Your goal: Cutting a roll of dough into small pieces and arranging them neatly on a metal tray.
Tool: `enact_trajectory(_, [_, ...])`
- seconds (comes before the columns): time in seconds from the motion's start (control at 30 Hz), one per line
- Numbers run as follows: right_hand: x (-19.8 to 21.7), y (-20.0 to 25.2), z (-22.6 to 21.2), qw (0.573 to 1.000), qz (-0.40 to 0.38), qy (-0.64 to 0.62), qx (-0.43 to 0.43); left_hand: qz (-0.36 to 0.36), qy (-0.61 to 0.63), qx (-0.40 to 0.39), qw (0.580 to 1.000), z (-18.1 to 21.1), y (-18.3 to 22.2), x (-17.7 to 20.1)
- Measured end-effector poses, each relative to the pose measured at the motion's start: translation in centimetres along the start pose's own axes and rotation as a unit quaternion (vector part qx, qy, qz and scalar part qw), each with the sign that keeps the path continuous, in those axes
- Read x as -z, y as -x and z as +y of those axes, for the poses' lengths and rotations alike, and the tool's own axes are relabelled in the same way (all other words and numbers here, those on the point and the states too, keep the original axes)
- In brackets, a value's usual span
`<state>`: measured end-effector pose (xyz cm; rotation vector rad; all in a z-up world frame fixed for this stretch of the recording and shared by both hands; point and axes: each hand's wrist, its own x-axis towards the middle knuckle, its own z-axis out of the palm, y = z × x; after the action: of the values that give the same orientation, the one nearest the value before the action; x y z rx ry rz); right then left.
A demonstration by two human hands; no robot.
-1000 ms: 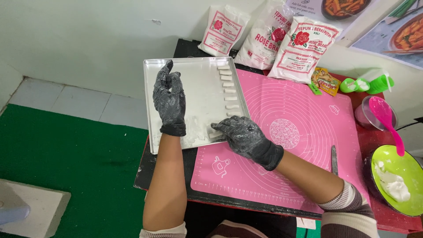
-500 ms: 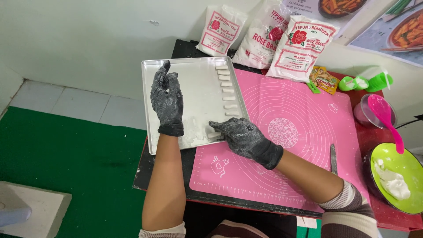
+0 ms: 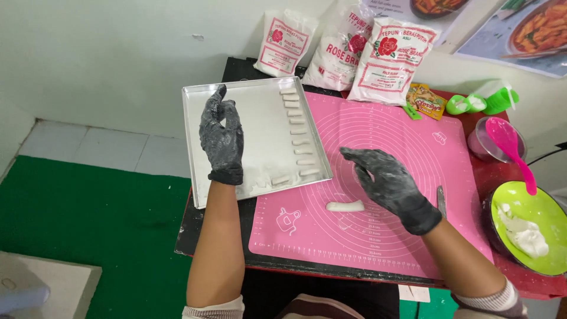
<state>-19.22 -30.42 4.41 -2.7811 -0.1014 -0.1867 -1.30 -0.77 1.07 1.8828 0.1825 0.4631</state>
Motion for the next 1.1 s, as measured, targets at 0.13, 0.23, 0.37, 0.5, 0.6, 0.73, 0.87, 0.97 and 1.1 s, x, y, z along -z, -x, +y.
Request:
enact_trajectory(0.13, [1.2, 2.8, 1.1, 0.997, -0.005, -0.056, -0.046, -0.026, 0.013, -0.047, 0.998, 0.5, 1.2, -0.1])
enact_trajectory(0.23, [2.1, 4.6, 1.1, 0.996, 0.022, -0.071, -0.048, -0.030, -0.003, -0.094, 0.995, 1.5, 2.2, -0.3])
enact_trajectory(0.37, [2.9, 6.2, 0.8, 0.977, 0.082, -0.172, -0.097, -0.026, 0.002, -0.191, 0.981, 2.8, 3.6, -0.7])
enact_trajectory(0.5, [-0.8, 5.4, 5.4, 0.982, 0.106, -0.153, -0.014, -0.010, -0.009, -0.335, 0.942, 4.4, 6.6, -1.1])
enact_trajectory(0.6, [-0.6, 5.8, 4.8, 0.986, 0.085, -0.139, 0.031, -0.055, -0.061, -0.404, 0.911, 5.8, 11.4, -3.6])
enact_trajectory(0.73, [-0.7, 5.8, 5.0, 0.987, 0.089, -0.124, 0.046, -0.162, 0.006, -0.488, 0.858, 3.8, 18.4, -6.9])
enact_trajectory(0.87, [-1.9, 5.7, 7.0, 0.993, 0.037, -0.110, -0.006, -0.184, -0.075, -0.560, 0.804, 0.6, 19.9, -9.2])
enact_trajectory(0.97, [-2.3, 5.9, 6.8, 0.986, 0.006, -0.164, -0.034, -0.212, -0.070, -0.558, 0.799, 5.7, 19.1, -6.0])
enact_trajectory(1.1, [-2.8, 6.1, 5.9, 0.989, -0.082, -0.106, 0.056, -0.173, -0.076, -0.595, 0.781, -0.9, 18.9, -9.5])
